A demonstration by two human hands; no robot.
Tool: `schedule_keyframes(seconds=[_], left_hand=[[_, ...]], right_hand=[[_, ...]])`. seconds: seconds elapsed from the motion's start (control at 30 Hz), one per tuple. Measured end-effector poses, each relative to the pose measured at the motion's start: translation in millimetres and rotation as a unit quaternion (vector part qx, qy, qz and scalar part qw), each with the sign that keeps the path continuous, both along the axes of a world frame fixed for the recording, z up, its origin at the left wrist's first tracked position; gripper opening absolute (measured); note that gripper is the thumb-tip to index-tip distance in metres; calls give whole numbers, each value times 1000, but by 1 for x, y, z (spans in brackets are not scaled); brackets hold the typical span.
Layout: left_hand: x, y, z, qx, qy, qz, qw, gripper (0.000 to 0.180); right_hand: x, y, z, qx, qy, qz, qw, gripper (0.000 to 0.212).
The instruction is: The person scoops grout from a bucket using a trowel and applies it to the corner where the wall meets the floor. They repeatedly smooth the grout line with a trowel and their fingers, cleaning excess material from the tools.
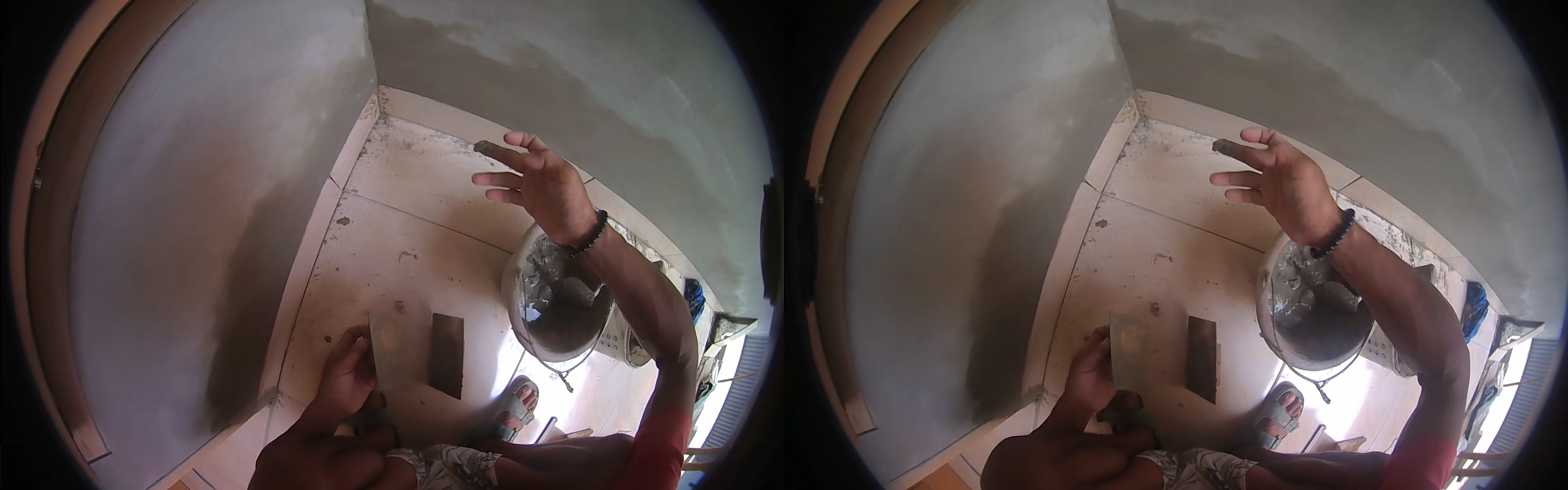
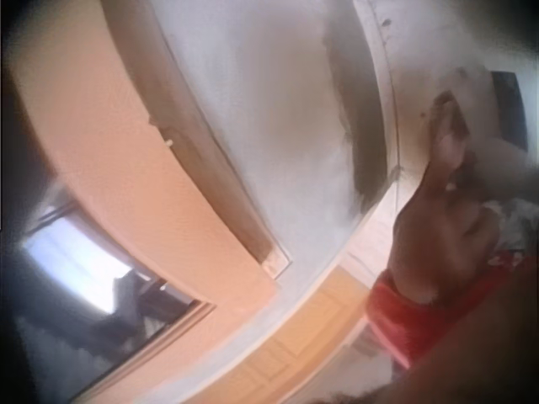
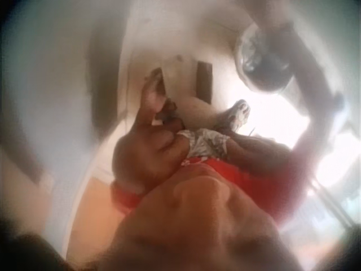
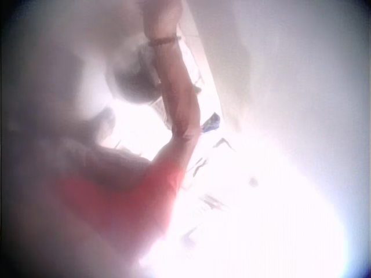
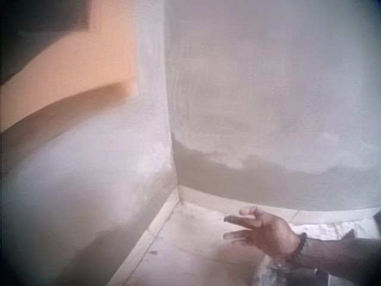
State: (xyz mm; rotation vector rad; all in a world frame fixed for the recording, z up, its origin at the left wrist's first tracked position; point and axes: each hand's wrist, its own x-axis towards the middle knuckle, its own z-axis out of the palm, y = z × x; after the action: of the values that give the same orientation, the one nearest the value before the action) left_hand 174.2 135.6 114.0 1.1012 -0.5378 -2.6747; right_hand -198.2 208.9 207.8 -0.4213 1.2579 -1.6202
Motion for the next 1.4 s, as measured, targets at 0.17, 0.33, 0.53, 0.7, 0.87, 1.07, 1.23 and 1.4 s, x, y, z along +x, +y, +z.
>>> schedule_keyframes(seconds=[0.17, 0.33, 0.53, 0.7, 0.87, 1.07, 1.23, 1.4], left_hand=[[5, -6, 7, 6, -19, 18, 1000, 24], [8, -13, 1, 29, -43, 21, 998, 27], [25, -26, -5, 25, -59, -3, 998, 34], [29, -33, -12, 1, -59, -2, 998, 39], [23, -42, -7, 46, -52, 21, 997, 29], [25, -41, -13, 5, -88, 5, 996, 39], [17, -42, -6, 43, -80, 30, 995, 29], [21, -42, -9, 49, -85, 34, 995, 30]], right_hand=[[4, -116, -61, 42, -4, -87, 995, 54], [11, -186, -122, -23, -134, -222, 965, 31], [11, -230, -173, -26, -217, -305, 927, 26], [-9, -242, -205, -54, -262, -316, 910, 21], [-10, -245, -227, -88, -294, -292, 906, 25], [-6, -252, -231, -139, -310, -272, 900, 29], [-7, -259, -226, -160, -312, -267, 898, 29], [-4, -261, -214, -143, -215, -248, 934, 32]])
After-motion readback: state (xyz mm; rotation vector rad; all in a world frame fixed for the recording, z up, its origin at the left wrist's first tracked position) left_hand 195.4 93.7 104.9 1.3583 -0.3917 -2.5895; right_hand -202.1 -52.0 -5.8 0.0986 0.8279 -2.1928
